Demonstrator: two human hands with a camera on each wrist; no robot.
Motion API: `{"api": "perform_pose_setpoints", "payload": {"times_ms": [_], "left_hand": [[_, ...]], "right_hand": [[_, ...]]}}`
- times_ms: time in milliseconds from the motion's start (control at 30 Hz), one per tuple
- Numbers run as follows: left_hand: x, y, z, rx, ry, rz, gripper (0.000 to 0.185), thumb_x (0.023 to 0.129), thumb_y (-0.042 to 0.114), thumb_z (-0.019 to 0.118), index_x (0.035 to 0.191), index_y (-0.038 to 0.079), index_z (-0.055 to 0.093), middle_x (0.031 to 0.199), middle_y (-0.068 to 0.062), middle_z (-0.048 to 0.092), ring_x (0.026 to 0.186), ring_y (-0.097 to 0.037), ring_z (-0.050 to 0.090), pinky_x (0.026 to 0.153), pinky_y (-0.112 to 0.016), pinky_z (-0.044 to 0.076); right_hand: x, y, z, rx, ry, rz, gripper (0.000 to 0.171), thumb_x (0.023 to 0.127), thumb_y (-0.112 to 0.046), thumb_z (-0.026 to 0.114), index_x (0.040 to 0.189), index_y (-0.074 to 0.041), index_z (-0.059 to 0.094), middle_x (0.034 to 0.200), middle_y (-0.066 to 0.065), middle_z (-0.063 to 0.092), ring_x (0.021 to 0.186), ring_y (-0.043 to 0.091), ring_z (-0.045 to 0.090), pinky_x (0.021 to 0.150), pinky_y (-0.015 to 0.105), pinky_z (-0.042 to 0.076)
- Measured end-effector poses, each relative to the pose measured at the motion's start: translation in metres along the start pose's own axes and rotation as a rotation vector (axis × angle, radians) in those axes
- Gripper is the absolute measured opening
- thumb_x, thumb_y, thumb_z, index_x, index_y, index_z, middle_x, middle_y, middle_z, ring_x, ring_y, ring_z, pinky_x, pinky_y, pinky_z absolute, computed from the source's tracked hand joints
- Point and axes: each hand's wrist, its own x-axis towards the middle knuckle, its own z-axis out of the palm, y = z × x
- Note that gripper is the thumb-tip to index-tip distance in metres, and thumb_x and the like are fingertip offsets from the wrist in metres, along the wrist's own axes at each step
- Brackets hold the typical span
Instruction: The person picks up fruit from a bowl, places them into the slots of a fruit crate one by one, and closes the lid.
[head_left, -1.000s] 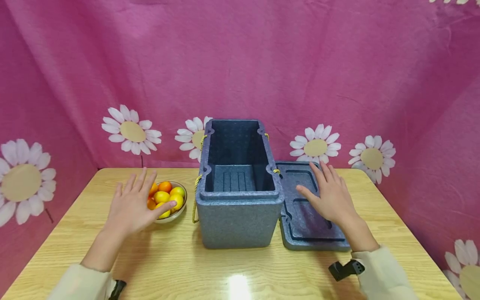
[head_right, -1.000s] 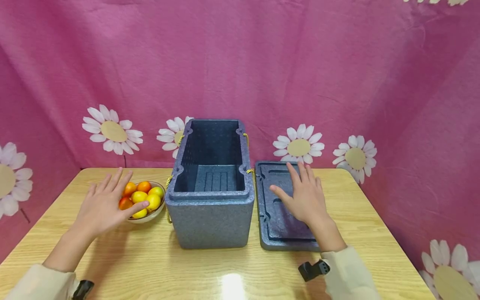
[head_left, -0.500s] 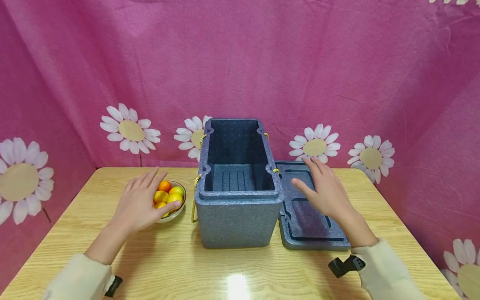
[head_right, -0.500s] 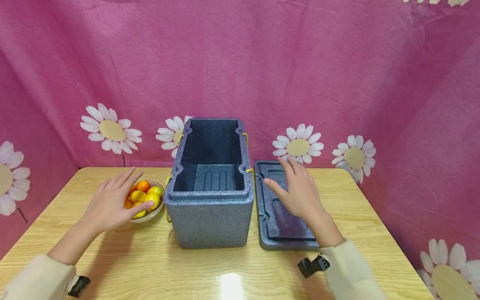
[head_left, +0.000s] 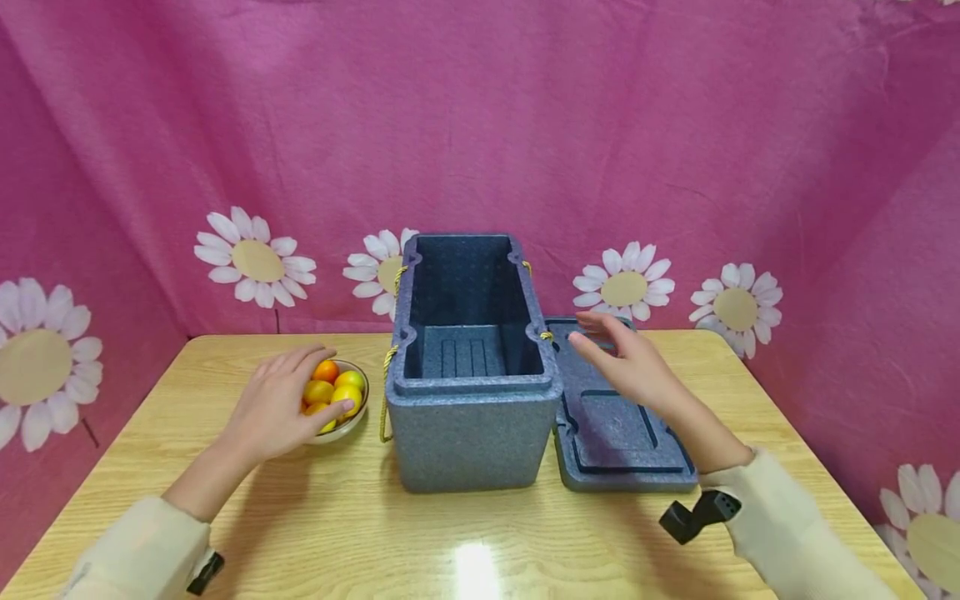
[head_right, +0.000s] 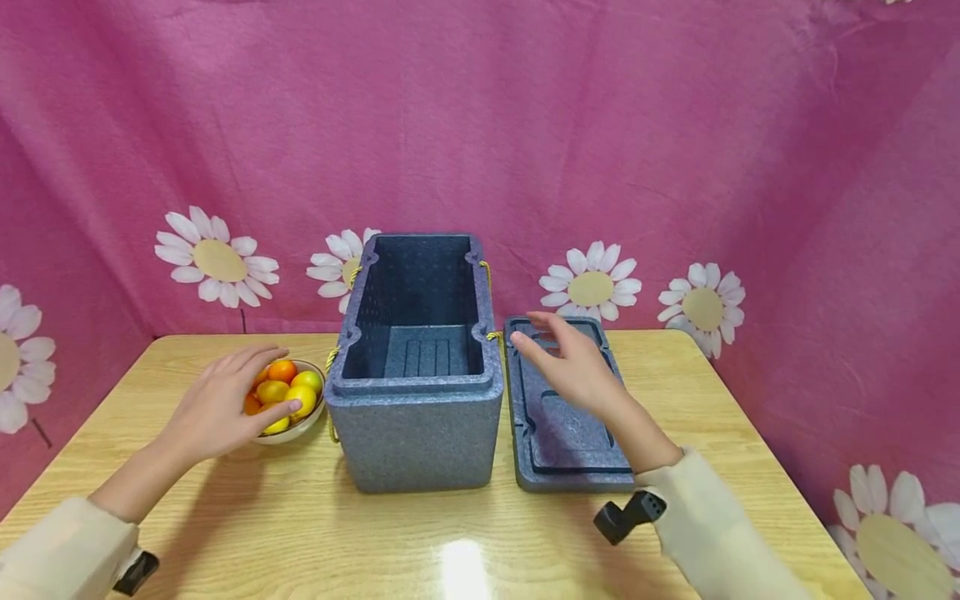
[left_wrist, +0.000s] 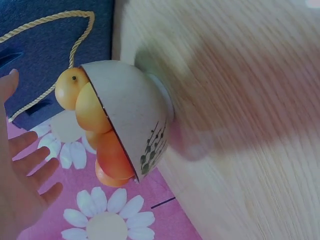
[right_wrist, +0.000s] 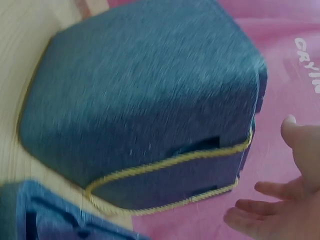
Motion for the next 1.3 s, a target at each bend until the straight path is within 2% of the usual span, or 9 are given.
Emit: {"api": "perform_pose_setpoints", "payload": {"times_ms": [133, 300, 533, 733, 933, 1300], "left_hand": [[0.0, -0.002, 0.005, -0.03, 0.015, 0.028, 0.065, 0.08, 0.041, 0.072, 0.129, 0.002, 0.054, 0.132, -0.02, 0.057, 0.123, -0.04, 0.05, 0.103, -0.057, 0.036], [-0.002, -0.004, 0.011, -0.079, 0.0, 0.028, 0.058, 0.079, 0.035, 0.075, 0.126, 0.006, 0.057, 0.127, -0.017, 0.06, 0.117, -0.037, 0.054, 0.098, -0.056, 0.041], [-0.002, -0.005, 0.019, -0.11, -0.005, 0.037, 0.06, 0.076, 0.031, 0.079, 0.126, 0.006, 0.056, 0.121, -0.014, 0.064, 0.107, -0.031, 0.057, 0.091, -0.053, 0.045], [-0.003, -0.003, 0.025, -0.096, -0.017, 0.052, 0.057, 0.077, 0.027, 0.079, 0.122, 0.0, 0.057, 0.119, -0.016, 0.064, 0.11, -0.035, 0.059, 0.096, -0.056, 0.045], [-0.005, -0.001, 0.027, -0.079, -0.032, 0.043, 0.049, 0.079, 0.024, 0.077, 0.117, -0.002, 0.059, 0.114, -0.018, 0.065, 0.107, -0.037, 0.059, 0.095, -0.056, 0.045], [0.0, 0.002, 0.031, -0.014, -0.012, 0.067, 0.047, 0.078, 0.022, 0.078, 0.114, -0.002, 0.06, 0.108, -0.016, 0.068, 0.097, -0.033, 0.062, 0.089, -0.051, 0.05]], "right_hand": [[0.003, -0.011, -0.001, 0.147, -0.083, 0.097, 0.058, 0.1, -0.044, 0.045, 0.145, -0.007, 0.038, 0.143, 0.02, 0.048, 0.13, 0.037, 0.049, 0.108, 0.053, 0.04], [0.007, -0.021, -0.002, 0.265, -0.198, 0.223, 0.07, 0.098, -0.051, 0.043, 0.149, -0.005, 0.028, 0.151, 0.021, 0.038, 0.135, 0.039, 0.045, 0.115, 0.054, 0.03], [0.013, -0.03, 0.001, 0.445, -0.284, 0.332, 0.072, 0.099, -0.045, 0.045, 0.15, 0.002, 0.022, 0.154, 0.023, 0.032, 0.141, 0.036, 0.038, 0.119, 0.048, 0.027], [0.016, -0.034, 0.004, 0.578, -0.296, 0.382, 0.07, 0.1, -0.034, 0.047, 0.149, 0.007, 0.019, 0.156, 0.025, 0.025, 0.145, 0.036, 0.029, 0.119, 0.043, 0.027], [0.018, -0.037, 0.006, 0.645, -0.321, 0.407, 0.07, 0.1, -0.029, 0.048, 0.149, 0.009, 0.016, 0.159, 0.024, 0.017, 0.148, 0.037, 0.021, 0.122, 0.046, 0.018], [0.022, -0.037, 0.012, 0.755, -0.289, 0.446, 0.067, 0.101, -0.022, 0.044, 0.148, 0.012, 0.013, 0.159, 0.026, 0.01, 0.15, 0.036, 0.013, 0.123, 0.042, 0.016]]}}
